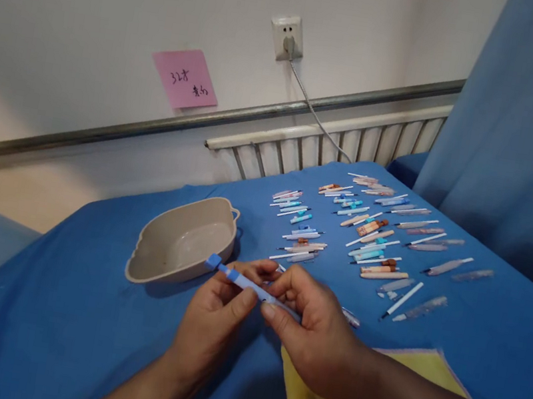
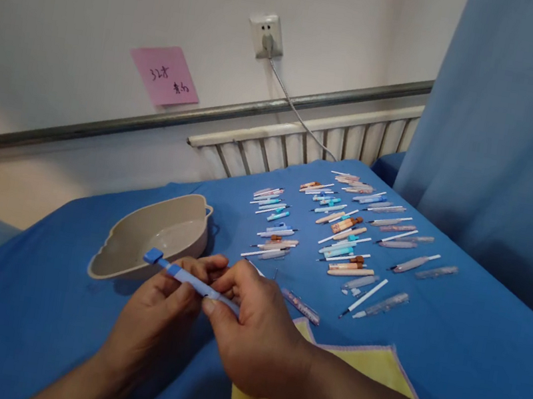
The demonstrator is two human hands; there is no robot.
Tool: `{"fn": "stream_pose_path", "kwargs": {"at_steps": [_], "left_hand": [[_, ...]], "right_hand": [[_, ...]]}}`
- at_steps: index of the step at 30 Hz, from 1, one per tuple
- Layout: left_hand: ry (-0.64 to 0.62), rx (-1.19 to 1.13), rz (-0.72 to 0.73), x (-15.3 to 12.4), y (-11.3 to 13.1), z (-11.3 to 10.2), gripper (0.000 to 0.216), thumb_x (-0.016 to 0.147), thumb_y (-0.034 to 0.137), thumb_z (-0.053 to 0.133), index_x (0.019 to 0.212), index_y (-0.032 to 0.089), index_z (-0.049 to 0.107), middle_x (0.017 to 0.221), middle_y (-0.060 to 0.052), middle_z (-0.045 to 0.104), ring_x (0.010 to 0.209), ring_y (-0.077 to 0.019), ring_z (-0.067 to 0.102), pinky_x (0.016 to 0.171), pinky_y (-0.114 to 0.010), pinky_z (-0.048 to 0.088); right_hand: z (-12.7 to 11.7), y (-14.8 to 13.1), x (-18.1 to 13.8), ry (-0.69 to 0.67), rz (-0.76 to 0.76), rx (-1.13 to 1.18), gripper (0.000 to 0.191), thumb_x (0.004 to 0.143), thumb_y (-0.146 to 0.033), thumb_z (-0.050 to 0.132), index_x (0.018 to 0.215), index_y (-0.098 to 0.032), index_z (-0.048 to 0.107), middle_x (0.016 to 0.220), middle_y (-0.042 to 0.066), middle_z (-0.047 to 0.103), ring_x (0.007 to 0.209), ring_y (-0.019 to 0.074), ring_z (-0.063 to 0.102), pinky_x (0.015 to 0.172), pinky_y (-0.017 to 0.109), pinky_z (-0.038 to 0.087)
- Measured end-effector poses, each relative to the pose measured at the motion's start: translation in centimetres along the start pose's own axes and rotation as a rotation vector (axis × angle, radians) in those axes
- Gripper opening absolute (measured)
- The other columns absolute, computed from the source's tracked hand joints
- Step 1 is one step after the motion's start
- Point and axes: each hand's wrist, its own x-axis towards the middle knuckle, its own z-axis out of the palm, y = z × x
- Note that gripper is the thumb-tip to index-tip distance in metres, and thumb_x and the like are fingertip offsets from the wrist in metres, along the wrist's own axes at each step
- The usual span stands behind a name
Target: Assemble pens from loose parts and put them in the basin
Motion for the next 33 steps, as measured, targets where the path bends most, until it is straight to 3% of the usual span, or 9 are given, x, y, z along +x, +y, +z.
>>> {"fn": "stream_pose_path", "kwargs": {"at_steps": [3,7,13,17,23,26,31,33], "left_hand": [[0.022,0.038,0.023,0.2,-0.2,-0.2,0.004,0.076,0.022,0.069,0.079,0.021,0.071,0.104,-0.002,0.064,0.101,-0.0199,0.056,0.089,-0.031,0.045],[-0.030,0.057,0.017,0.2,-0.2,-0.4,0.011,0.079,0.023,0.066,0.088,0.021,0.072,0.107,-0.004,0.064,0.103,-0.0215,0.056,0.095,-0.033,0.042],[-0.129,0.102,-0.018,-0.1,-0.1,-0.8,0.020,0.084,0.024,0.060,0.100,0.022,0.071,0.119,-0.007,0.061,0.112,-0.0242,0.052,0.101,-0.036,0.036],[-0.182,0.075,-0.065,0.1,0.3,-1.4,0.029,0.083,0.023,0.061,0.111,0.023,0.067,0.120,-0.008,0.062,0.113,-0.0257,0.052,0.099,-0.038,0.038],[-0.194,0.049,0.042,0.7,0.3,-1.5,0.008,0.074,0.018,0.070,0.082,0.021,0.070,0.099,-0.003,0.064,0.098,-0.0200,0.057,0.090,-0.034,0.046],[-0.176,0.052,0.079,0.7,-0.1,-0.9,0.012,0.069,0.018,0.075,0.076,0.020,0.066,0.092,-0.001,0.063,0.093,-0.0177,0.058,0.085,-0.030,0.048],[-0.223,0.016,0.043,0.4,0.3,-1.0,0.055,0.060,0.026,0.082,0.111,0.026,0.062,0.118,-0.006,0.059,0.110,-0.0236,0.053,0.093,-0.033,0.044],[-0.215,0.038,0.029,0.4,0.7,-1.5,0.038,0.067,0.024,0.077,0.104,0.024,0.067,0.119,-0.006,0.058,0.110,-0.0237,0.052,0.093,-0.033,0.044]], "right_hand": [[0.0,0.0,-0.2,0.020,-0.018,-0.074,0.007,0.082,-0.016,0.054,0.080,-0.021,0.050,0.074,-0.004,0.061,0.068,0.0110,0.058,0.059,0.022,0.042],[-0.2,0.0,-0.3,0.023,-0.061,-0.129,0.007,0.084,-0.017,0.054,0.080,-0.021,0.048,0.069,-0.005,0.058,0.061,0.0098,0.054,0.056,0.022,0.040],[-0.5,-0.2,-0.3,0.012,-0.108,-0.149,0.006,0.084,-0.016,0.052,0.085,-0.021,0.050,0.078,-0.003,0.062,0.071,0.0119,0.059,0.064,0.024,0.044],[-0.6,-0.5,-0.4,0.001,-0.107,-0.117,0.006,0.085,-0.016,0.052,0.083,-0.021,0.049,0.075,-0.004,0.060,0.068,0.0108,0.058,0.061,0.023,0.043],[-0.5,-0.7,-0.5,-0.006,-0.126,-0.146,0.010,0.081,-0.013,0.056,0.082,-0.021,0.050,0.073,-0.005,0.059,0.065,0.0097,0.054,0.059,0.021,0.040],[-0.4,-0.6,-0.5,-0.023,-0.142,-0.217,0.010,0.081,-0.013,0.056,0.084,-0.021,0.051,0.077,-0.003,0.062,0.072,0.0122,0.057,0.064,0.024,0.042],[-0.5,-0.8,-0.7,-0.047,-0.192,-0.245,0.008,0.084,-0.013,0.053,0.087,-0.021,0.052,0.084,0.000,0.065,0.079,0.0138,0.059,0.072,0.027,0.043],[-0.7,-0.9,-0.8,-0.035,-0.208,-0.256,0.008,0.083,-0.014,0.054,0.087,-0.021,0.052,0.081,-0.001,0.064,0.077,0.0131,0.059,0.071,0.026,0.043]]}}
